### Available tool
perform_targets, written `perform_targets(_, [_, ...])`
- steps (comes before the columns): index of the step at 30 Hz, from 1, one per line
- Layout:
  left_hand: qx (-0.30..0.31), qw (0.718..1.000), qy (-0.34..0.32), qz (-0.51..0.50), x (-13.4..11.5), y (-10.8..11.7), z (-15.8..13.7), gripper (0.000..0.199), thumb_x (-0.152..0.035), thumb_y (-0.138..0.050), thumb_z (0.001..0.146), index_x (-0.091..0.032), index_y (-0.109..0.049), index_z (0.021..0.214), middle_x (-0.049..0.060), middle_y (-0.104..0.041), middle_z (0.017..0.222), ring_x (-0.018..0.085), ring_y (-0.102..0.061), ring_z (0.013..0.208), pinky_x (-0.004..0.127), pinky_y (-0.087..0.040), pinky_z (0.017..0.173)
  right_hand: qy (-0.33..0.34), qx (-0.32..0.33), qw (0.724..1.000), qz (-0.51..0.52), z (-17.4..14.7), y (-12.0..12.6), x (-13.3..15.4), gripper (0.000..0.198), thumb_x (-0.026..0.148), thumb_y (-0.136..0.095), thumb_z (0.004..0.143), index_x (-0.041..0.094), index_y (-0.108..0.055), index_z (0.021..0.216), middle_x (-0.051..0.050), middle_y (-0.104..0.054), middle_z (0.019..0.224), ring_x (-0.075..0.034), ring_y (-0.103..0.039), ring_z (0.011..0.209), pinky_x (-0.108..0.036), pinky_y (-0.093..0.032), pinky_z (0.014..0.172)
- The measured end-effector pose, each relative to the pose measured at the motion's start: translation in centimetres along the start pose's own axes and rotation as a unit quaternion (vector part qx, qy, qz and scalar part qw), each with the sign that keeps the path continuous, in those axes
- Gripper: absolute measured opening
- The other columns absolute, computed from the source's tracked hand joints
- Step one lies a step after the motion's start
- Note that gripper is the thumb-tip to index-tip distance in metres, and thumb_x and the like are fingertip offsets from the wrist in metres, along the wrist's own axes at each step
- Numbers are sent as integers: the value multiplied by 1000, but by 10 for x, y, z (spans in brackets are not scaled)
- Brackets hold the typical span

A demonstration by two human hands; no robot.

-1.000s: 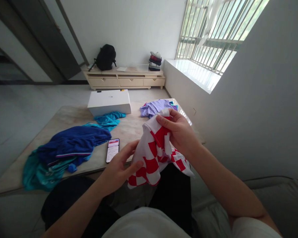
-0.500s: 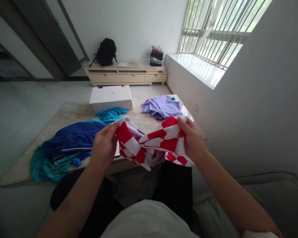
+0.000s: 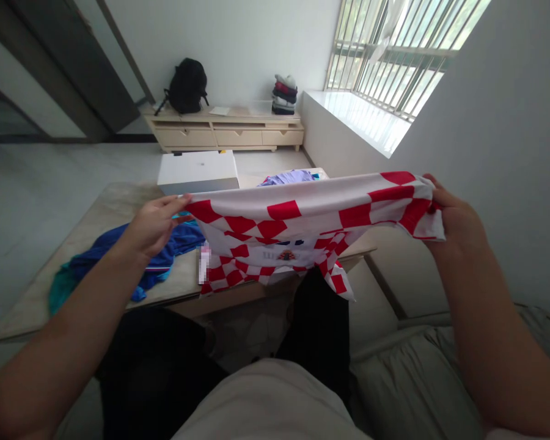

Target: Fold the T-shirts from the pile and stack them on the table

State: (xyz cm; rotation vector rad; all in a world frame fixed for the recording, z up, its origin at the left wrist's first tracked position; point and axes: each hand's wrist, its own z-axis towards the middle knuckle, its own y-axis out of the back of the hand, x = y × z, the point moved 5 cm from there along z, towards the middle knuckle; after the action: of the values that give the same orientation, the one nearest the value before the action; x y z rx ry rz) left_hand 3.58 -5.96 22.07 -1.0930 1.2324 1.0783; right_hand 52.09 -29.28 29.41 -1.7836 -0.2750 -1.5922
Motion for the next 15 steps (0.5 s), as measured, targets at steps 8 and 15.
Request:
perform_targets(8, [81,993,-88,-17,-37,-10,12,40,-50,-84,79,-14,-74,94,8,-75,99,23,-70,104,33,-57,92,100,52,994,0,35,-2,28,68,-11,-51,89,19,-55,149,-15,-67,134,-13,-73,89,-37,-56,82])
perform_targets(15, [144,982,-117,-18,-48,-30,2,36,-47,-70,92,-13,-73,103,11,-75,104,30,-70,110,46,-56,99,54,33,998,-20,29,-7,21,66,-13,-44,88,14,-57,147,-22,-65,137,-7,-73,75,-29,-55,75])
